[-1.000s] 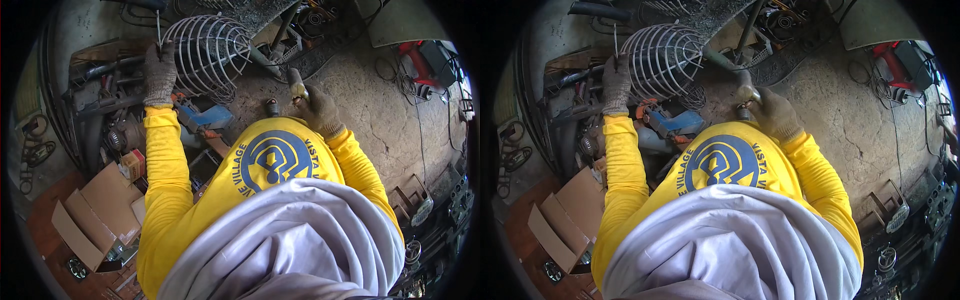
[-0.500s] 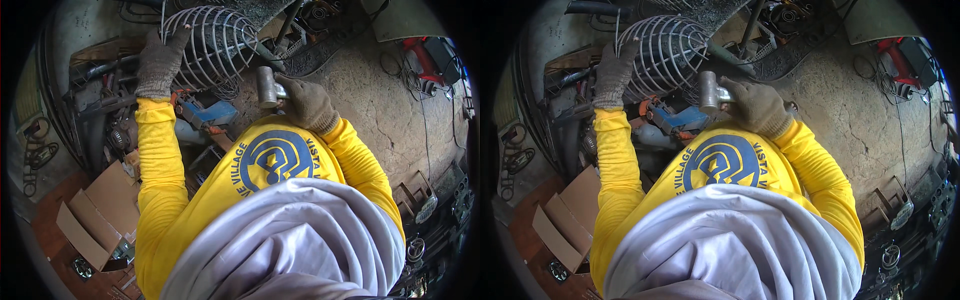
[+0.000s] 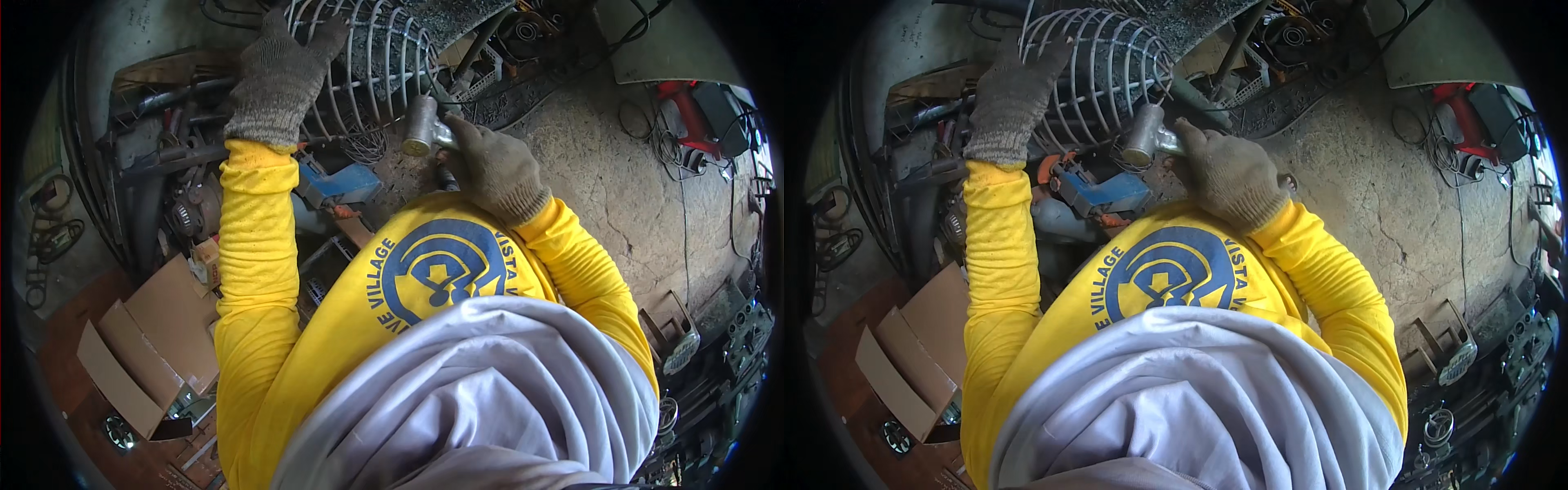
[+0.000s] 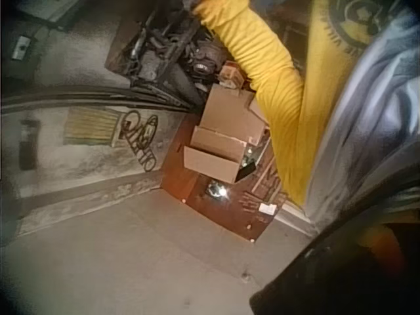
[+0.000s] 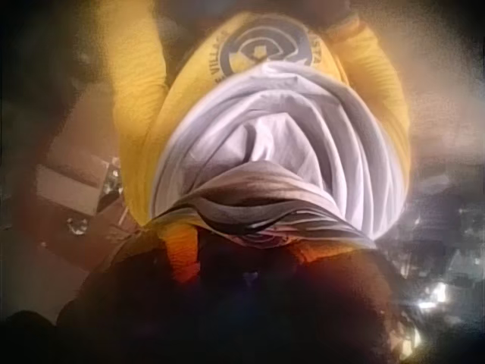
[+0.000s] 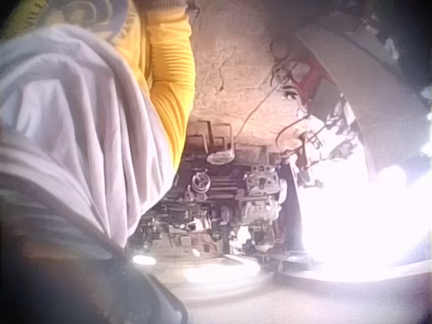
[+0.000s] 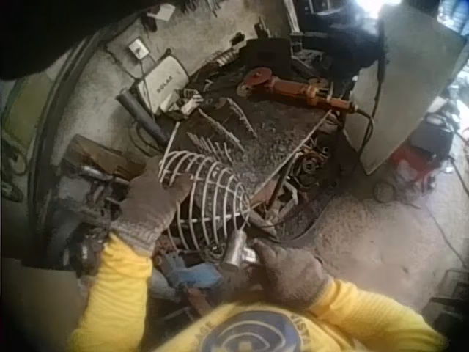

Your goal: The person uses a hammer to strike and shape metal rods into a spherical cage structure. They then pick up a welding tool and apply it to the joints of the metal rods.

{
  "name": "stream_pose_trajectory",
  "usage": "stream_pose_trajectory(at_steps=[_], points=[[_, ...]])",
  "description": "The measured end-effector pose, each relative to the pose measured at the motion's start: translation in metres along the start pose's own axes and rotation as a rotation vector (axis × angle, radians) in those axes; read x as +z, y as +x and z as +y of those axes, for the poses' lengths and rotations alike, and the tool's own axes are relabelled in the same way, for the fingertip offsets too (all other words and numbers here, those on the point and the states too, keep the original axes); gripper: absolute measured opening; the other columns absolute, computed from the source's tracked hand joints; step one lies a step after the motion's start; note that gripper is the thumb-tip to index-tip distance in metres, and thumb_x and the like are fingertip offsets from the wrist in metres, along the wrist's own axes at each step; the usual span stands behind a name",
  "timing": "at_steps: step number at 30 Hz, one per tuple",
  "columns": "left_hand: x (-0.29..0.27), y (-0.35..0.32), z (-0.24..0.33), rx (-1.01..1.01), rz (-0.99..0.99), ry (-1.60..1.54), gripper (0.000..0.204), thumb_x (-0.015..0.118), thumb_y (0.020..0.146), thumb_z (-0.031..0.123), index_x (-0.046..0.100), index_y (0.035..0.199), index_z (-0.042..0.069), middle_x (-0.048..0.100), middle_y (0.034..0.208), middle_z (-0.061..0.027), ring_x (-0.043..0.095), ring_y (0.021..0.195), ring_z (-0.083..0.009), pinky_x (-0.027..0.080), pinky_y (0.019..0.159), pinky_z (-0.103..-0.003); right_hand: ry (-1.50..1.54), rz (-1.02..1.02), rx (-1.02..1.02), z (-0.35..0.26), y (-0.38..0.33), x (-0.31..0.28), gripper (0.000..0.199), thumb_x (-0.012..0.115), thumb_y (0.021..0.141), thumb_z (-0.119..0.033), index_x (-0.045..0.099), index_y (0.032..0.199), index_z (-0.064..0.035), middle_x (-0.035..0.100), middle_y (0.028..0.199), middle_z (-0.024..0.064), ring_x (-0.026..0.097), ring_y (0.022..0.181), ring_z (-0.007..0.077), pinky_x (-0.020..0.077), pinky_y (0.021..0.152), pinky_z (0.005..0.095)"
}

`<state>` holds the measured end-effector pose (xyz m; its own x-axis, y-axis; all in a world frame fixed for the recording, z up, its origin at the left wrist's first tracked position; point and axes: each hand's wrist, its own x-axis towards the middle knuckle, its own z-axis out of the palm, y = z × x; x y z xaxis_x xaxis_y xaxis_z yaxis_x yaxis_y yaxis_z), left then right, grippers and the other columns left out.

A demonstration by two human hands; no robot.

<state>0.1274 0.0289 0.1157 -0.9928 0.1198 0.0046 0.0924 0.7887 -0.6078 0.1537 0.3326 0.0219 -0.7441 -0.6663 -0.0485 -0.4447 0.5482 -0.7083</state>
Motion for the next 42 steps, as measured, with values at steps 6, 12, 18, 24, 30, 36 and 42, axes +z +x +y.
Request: stream_pose_trajectory(at_steps=[6,12,18,24,30,36,42], points=[[0.0,0.002,-0.003,-0.024,-0.055,0.003,0.043,0.05,0.102,0.033,0.046,0.144,0.039,0.044,0.144,-0.0273,0.059,0.12,-0.0449,0.052,0.096,-0.048,0.03,0.223,-0.355,-0.016,-0.014,-0.028,0.055,0.067,0.09,-0.038,0.053,0.134,-0.0068,0.07,0.1,0.0195,0.071,0.083,0.0358,0.0563,0.071,0.0439],[-0.046,0.027,0.017,-0.56,-0.23,-0.551,0.072,0.056,0.092,0.061,0.044,0.147,0.017,0.048,0.142,-0.0296,0.055,0.124,-0.0458,0.047,0.103,-0.049,0.064,0.062,-0.084,0.006,0.003,-0.008,0.043,0.068,0.09,-0.032,0.061,0.124,-0.0066,0.071,0.095,0.0176,0.07,0.082,0.0344,0.0562,0.071,0.0433],[-0.028,0.024,0.01,-0.434,-0.162,-0.428,0.071,0.049,0.094,0.067,0.043,0.148,0.021,0.04,0.15,-0.0267,0.055,0.125,-0.0441,0.045,0.107,-0.046,0.046,0.251,-0.233,-0.012,-0.007,-0.023,0.044,0.071,0.087,-0.028,0.061,0.125,-0.0079,0.071,0.092,0.0164,0.07,0.078,0.0341,0.0558,0.068,0.042],[0.011,0.015,-0.007,-0.077,-0.043,-0.015,0.054,0.048,0.098,0.06,0.044,0.146,0.036,0.041,0.15,-0.0244,0.054,0.126,-0.0419,0.045,0.107,-0.045,0.013,0.126,-0.321,-0.012,0.001,-0.025,0.045,0.067,0.091,-0.033,0.059,0.126,-0.0051,0.071,0.093,0.0183,0.071,0.081,0.0344,0.0562,0.071,0.0439],[-0.007,0.023,0.0,-0.242,-0.192,-0.342,0.054,0.046,0.099,0.06,0.045,0.146,0.034,0.043,0.147,-0.0256,0.054,0.126,-0.0422,0.047,0.104,-0.046,0.047,0.114,-0.138,0.001,0.0,-0.007,0.042,0.068,0.09,-0.028,0.061,0.126,-0.0072,0.071,0.086,0.0188,0.07,0.075,0.037,0.0555,0.068,0.0449],[-0.006,-0.002,-0.012,-0.35,-0.101,-0.402,0.098,0.058,0.083,0.075,0.04,0.147,0.004,0.053,0.136,-0.0322,0.054,0.125,-0.047,0.047,0.102,-0.052,0.075,0.192,-0.414,-0.029,-0.007,-0.038,0.053,0.074,0.084,-0.035,0.059,0.124,-0.0043,0.071,0.097,0.018,0.072,0.084,0.0333,0.0568,0.071,0.0425],[-0.027,0.02,0.011,-0.5,-0.045,-0.742,0.1,0.062,0.081,0.073,0.041,0.145,-0.001,0.055,0.132,-0.035,0.056,0.121,-0.0511,0.047,0.102,-0.054,-0.074,-0.042,-0.041,0.003,0.008,0.003,0.038,0.067,0.088,-0.031,0.062,0.117,-0.0058,0.07,0.085,0.0182,0.07,0.078,0.0363,0.0555,0.068,0.0466]])
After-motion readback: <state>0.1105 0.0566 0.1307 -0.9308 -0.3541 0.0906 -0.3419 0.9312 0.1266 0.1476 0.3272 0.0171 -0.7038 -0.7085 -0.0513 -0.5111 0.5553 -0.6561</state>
